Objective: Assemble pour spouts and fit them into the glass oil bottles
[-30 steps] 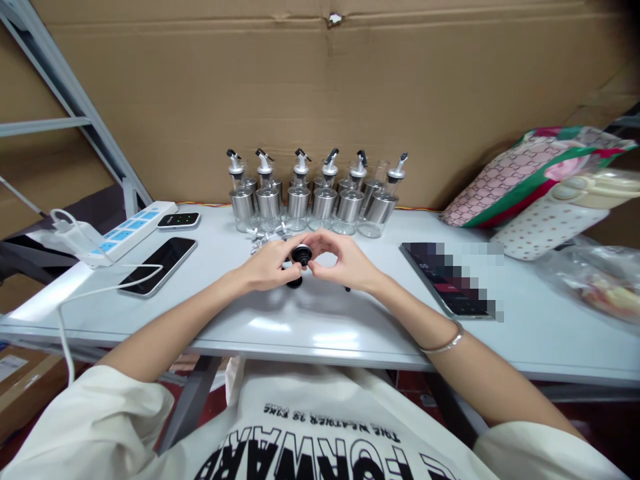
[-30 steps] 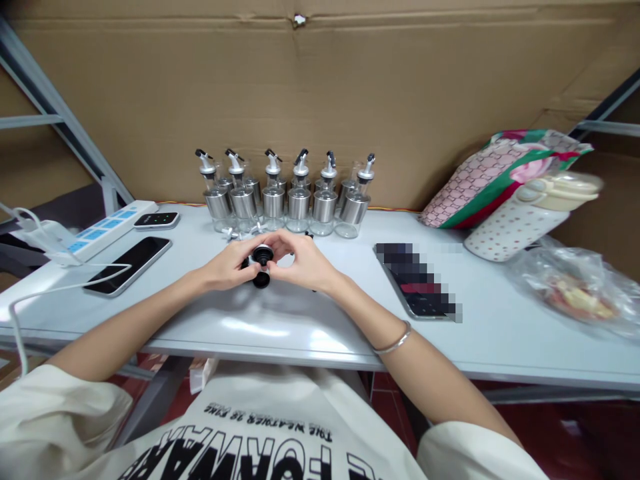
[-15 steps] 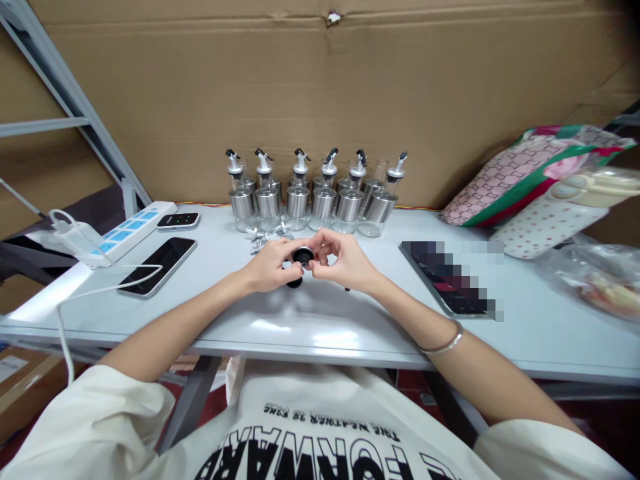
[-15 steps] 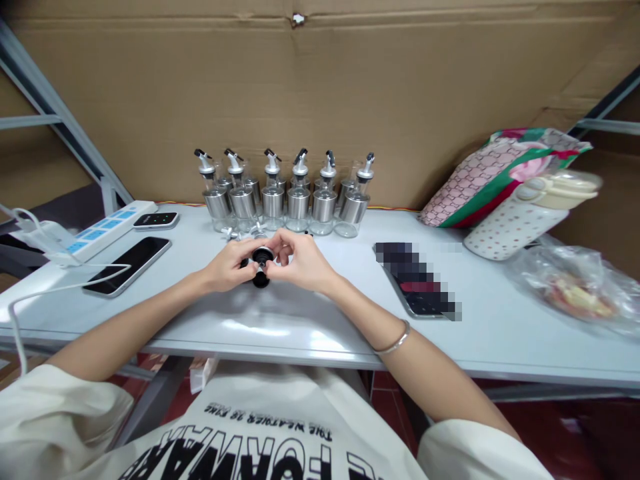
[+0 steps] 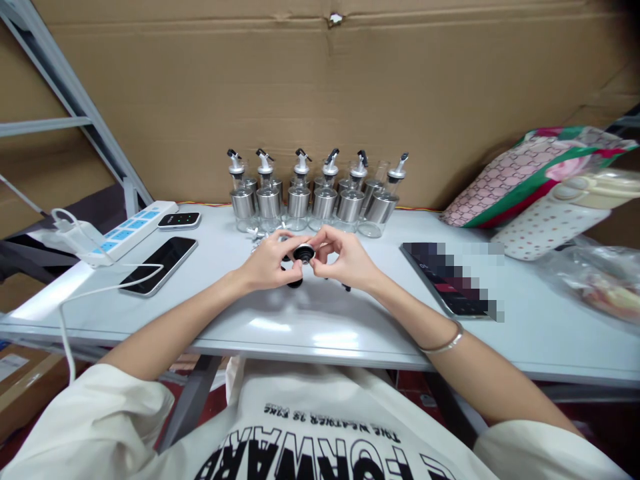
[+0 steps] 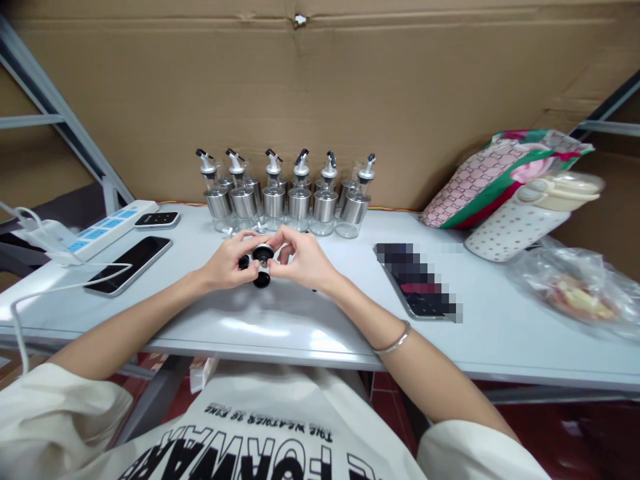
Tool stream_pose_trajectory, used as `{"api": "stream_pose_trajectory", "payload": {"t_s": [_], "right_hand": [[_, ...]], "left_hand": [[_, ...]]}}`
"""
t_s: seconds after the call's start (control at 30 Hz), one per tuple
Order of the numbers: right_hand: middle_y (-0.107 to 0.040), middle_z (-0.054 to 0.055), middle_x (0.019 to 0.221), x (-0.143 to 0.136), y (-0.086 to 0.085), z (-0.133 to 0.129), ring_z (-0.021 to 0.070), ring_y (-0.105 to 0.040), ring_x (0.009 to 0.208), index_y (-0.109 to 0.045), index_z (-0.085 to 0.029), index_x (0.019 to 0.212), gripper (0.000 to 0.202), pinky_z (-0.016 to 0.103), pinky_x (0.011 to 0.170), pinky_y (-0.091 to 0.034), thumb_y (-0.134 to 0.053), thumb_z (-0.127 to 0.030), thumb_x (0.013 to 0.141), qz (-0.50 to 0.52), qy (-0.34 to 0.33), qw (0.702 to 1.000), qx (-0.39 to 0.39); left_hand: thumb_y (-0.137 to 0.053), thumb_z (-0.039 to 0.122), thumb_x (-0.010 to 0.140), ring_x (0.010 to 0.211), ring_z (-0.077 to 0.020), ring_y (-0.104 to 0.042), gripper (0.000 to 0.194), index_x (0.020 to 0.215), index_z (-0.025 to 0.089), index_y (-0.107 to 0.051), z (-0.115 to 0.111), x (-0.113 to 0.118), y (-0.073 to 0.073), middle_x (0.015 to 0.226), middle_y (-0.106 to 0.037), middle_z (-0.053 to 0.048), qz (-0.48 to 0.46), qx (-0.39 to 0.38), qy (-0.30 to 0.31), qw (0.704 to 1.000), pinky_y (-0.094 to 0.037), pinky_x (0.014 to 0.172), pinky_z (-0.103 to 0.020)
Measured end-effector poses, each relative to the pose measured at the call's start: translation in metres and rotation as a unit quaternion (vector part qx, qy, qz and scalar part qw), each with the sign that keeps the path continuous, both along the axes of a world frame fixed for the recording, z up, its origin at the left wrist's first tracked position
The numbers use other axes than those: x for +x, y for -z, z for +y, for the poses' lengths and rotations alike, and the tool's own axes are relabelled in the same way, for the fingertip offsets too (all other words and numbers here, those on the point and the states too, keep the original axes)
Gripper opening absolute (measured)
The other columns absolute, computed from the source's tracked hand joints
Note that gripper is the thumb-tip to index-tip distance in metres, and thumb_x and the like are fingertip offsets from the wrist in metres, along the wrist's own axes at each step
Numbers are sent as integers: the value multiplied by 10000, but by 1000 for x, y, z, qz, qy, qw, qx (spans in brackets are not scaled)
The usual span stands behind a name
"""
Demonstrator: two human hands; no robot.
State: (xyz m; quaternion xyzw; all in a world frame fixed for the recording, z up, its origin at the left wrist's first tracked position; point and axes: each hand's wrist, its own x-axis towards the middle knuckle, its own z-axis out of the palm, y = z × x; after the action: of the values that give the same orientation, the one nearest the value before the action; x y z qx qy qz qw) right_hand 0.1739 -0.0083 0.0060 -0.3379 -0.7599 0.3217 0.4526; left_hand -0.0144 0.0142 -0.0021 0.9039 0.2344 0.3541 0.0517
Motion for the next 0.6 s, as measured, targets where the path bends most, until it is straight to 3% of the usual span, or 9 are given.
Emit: {"api": "stream_pose_trajectory", "payload": {"t_s": [0.1,0.2,0.4,0.5,0.6], "right_hand": [[-614,-23,743,4,3,5,99,-593,543,-498,-184,808,209,232,570,-444,-633,-198,650,8,14,1000,7],[-625,-9,798,7,2,6,125,-635,608,-510,-191,843,239,259,618,-480,-667,-226,666,19,4,1000,1],[-620,-3,734,8,-1,6,136,-600,639,-560,-187,830,306,297,661,-521,-770,-321,652,20,-8,1000,15],[-634,23,826,7,-1,8,127,-589,648,-586,-179,799,303,295,651,-531,-785,-351,649,41,-9,999,22],[-655,38,859,7,-2,8,131,-609,644,-588,-172,786,341,304,658,-539,-802,-384,628,55,-18,998,-1]], "left_hand": [[-430,202,783,680,-139,-645,462,1239,179,-497,2,0,3,1023,-703,-37,-21,29,-16,999,-393,982,-414],[-451,199,796,681,-134,-659,453,1248,198,-479,4,-1,5,1020,-712,-27,-38,63,-20,997,-378,1001,-431],[-489,168,790,676,-140,-659,399,1187,210,-510,6,-2,3,924,-726,-15,-61,153,-11,986,-406,964,-439],[-496,162,780,684,-139,-654,431,1205,214,-458,8,-3,3,898,-694,-9,-68,141,-3,988,-427,939,-438],[-539,192,773,734,-141,-648,406,1159,199,-415,9,-3,6,920,-633,-27,-98,105,23,989,-505,793,-339]]}}
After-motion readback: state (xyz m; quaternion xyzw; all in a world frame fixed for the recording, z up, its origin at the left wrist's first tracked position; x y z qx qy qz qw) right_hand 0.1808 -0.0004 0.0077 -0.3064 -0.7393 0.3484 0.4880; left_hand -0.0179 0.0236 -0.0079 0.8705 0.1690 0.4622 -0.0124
